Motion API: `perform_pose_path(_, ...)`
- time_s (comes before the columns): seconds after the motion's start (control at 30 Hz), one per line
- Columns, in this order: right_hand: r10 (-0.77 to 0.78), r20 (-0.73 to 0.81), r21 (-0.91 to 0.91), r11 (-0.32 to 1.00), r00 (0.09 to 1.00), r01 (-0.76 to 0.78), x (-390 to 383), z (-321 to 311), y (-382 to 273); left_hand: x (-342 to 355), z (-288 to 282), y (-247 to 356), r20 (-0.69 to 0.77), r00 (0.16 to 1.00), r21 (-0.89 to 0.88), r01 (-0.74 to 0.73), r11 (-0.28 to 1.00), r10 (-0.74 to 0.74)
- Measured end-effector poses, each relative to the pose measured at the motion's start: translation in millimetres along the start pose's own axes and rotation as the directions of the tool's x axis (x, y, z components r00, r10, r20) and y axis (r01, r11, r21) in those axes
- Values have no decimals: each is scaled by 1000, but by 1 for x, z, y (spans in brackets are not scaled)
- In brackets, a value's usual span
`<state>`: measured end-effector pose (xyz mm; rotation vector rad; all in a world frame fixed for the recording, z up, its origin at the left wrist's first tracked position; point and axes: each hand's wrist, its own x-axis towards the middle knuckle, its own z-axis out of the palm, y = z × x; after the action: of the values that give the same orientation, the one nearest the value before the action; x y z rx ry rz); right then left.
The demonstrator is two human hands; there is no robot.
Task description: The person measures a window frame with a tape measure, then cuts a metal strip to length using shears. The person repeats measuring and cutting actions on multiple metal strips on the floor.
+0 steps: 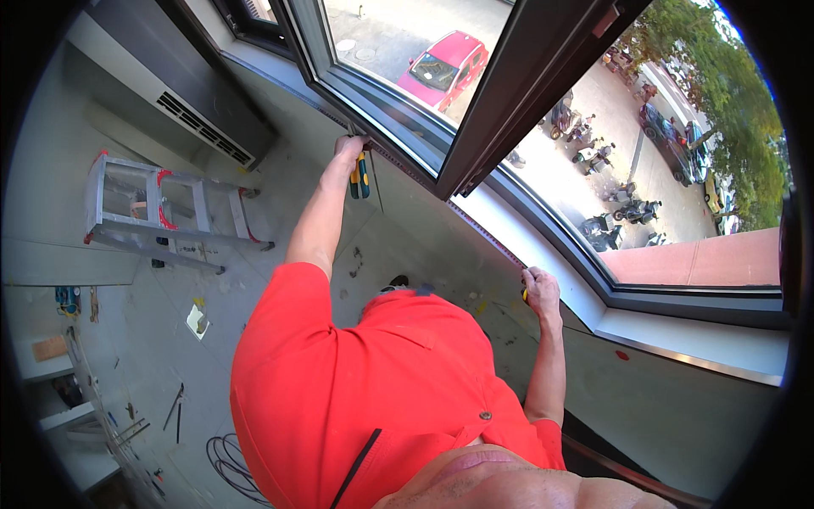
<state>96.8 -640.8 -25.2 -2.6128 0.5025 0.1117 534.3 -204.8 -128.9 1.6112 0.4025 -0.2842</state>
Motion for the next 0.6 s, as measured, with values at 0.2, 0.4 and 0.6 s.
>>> perform_pose_path(0.2, -24, -4, 30, 999, 1000, 24, -11, -2, 8, 9, -5, -3, -115, 993, 16, -28, 999, 30)
perform_pose_path(0.4, 95, -28, 47, 995, 995, -93, -66, -29, 65, 50, 4, -22, 65, 996, -33, -52, 998, 54)
perform_pose_path(0.6, 154, -102, 35, 988, 983, -151, -127, -56, 127, 96, -7, -32, 244, 960, -4, 144, 990, -139)
